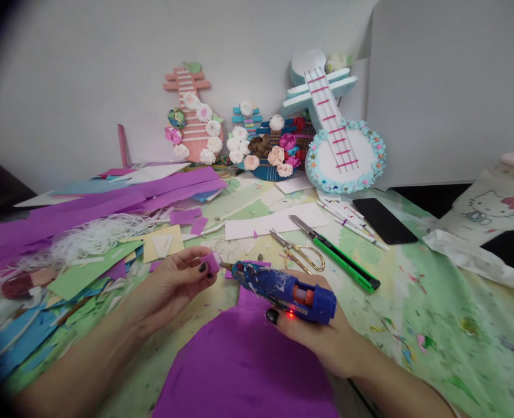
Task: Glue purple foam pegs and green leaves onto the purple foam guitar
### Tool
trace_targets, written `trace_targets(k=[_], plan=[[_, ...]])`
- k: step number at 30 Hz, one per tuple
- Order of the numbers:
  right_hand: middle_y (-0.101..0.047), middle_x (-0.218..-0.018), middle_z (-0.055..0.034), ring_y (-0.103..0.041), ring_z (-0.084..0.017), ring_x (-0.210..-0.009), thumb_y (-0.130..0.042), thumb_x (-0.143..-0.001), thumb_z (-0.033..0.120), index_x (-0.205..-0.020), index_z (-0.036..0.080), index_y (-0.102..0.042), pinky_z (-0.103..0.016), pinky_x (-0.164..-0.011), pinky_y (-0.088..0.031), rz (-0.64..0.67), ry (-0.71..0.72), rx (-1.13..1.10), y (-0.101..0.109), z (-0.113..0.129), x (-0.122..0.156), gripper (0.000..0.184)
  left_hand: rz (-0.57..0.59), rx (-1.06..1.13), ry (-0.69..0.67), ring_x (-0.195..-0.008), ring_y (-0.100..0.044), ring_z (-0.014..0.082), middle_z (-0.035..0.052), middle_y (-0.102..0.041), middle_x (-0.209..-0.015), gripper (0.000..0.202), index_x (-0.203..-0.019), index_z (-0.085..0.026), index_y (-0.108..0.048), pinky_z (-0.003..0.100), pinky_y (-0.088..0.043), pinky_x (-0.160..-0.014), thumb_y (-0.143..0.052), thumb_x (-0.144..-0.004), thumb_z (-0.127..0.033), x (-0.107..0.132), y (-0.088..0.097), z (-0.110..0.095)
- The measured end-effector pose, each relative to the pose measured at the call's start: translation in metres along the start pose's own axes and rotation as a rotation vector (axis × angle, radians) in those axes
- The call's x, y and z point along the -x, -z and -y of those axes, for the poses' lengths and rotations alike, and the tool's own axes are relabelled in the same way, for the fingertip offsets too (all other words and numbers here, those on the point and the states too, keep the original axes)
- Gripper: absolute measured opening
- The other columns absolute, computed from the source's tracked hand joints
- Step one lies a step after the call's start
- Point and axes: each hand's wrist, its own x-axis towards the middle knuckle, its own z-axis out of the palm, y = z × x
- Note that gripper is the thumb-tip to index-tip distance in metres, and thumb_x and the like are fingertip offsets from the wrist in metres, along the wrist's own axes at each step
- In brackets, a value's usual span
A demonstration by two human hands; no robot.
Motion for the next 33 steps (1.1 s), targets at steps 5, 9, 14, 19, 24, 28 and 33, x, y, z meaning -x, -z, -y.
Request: trace_targets(k=[5,9,14,19,24,28,33], plan=[[-0.055,-0.064,-0.0008,-0.051,-0.014,-0.057,-0.062,-0.077,0.031,-0.072,0.02,-0.059,-0.026,-0.052,-0.044,0.033,-0.02,-0.015,0.001,0.003,-0.003,0.013,0.001,0.013,0.004,-0.066,-0.063,0.0099,0.003,-0.068,-0.071,0.022,-0.076,-0.013,-0.07,0.02,-0.052,-0.066,-0.082,-0.057,-0.01,0.0,0.001,0.001],[-0.053,-0.062,-0.001,-0.049,-0.015,-0.056,-0.059,-0.079,0.034,-0.069,0.021,-0.056,-0.026,-0.05,-0.041,0.047,0.024,0.034,0.002,0.006,-0.005,0.017,-0.023,0.002,-0.001,-0.067,-0.063,0.0097,0.0026,-0.068,-0.072,0.022,-0.075,-0.013,-0.07,0.02,-0.052,-0.066,-0.082,-0.057,-0.01,0.001,-0.001,0.0],[-0.053,-0.065,-0.0015,-0.051,-0.017,-0.06,-0.052,-0.082,0.03,-0.069,0.022,-0.051,-0.028,-0.054,-0.04,0.101,0.124,0.192,0.003,0.007,-0.005,0.016,-0.045,-0.116,-0.157,-0.069,-0.062,0.0104,0.003,-0.069,-0.073,0.018,-0.073,-0.014,-0.071,0.019,-0.05,-0.067,-0.081,-0.058,-0.013,0.004,-0.005,-0.003],[-0.049,-0.064,0.0004,-0.046,-0.014,-0.055,-0.05,-0.081,0.022,-0.072,0.022,-0.046,-0.026,-0.051,-0.035,0.109,0.34,0.389,0.002,0.007,-0.004,0.01,-0.075,-0.369,-0.388,-0.072,-0.061,0.0141,0.0039,-0.069,-0.075,0.012,-0.076,-0.017,-0.072,0.023,-0.048,-0.068,-0.076,-0.065,-0.014,0.006,-0.002,-0.005],[-0.054,-0.07,-0.0034,-0.047,-0.016,-0.058,-0.048,-0.079,0.021,-0.081,0.022,-0.047,-0.028,-0.054,-0.034,0.065,0.49,0.646,-0.001,0.006,-0.003,0.002,-0.156,-0.598,-0.546,-0.07,-0.059,0.0146,0.0039,-0.068,-0.075,0.011,-0.074,-0.018,-0.075,0.023,-0.046,-0.064,-0.073,-0.067,-0.01,0.011,-0.005,-0.008],[-0.054,-0.066,-0.004,-0.044,-0.016,-0.055,-0.042,-0.083,0.027,-0.08,0.019,-0.048,-0.03,-0.051,-0.03,0.112,0.58,0.802,-0.004,0.008,-0.006,0.011,-0.172,-0.664,-0.588,-0.071,-0.06,0.0148,0.0035,-0.069,-0.074,0.011,-0.072,-0.018,-0.075,0.022,-0.046,-0.063,-0.073,-0.067,-0.009,0.013,-0.008,-0.008],[-0.056,-0.065,-0.0048,-0.044,-0.017,-0.052,-0.039,-0.085,0.027,-0.08,0.019,-0.048,-0.031,-0.049,-0.028,0.087,0.633,0.953,-0.004,0.009,-0.009,0.013,-0.174,-0.476,-0.47,-0.075,-0.064,0.0157,0.0049,-0.072,-0.08,0.014,-0.079,-0.017,-0.073,0.023,-0.051,-0.066,-0.076,-0.065,-0.016,0.008,-0.003,-0.007]])
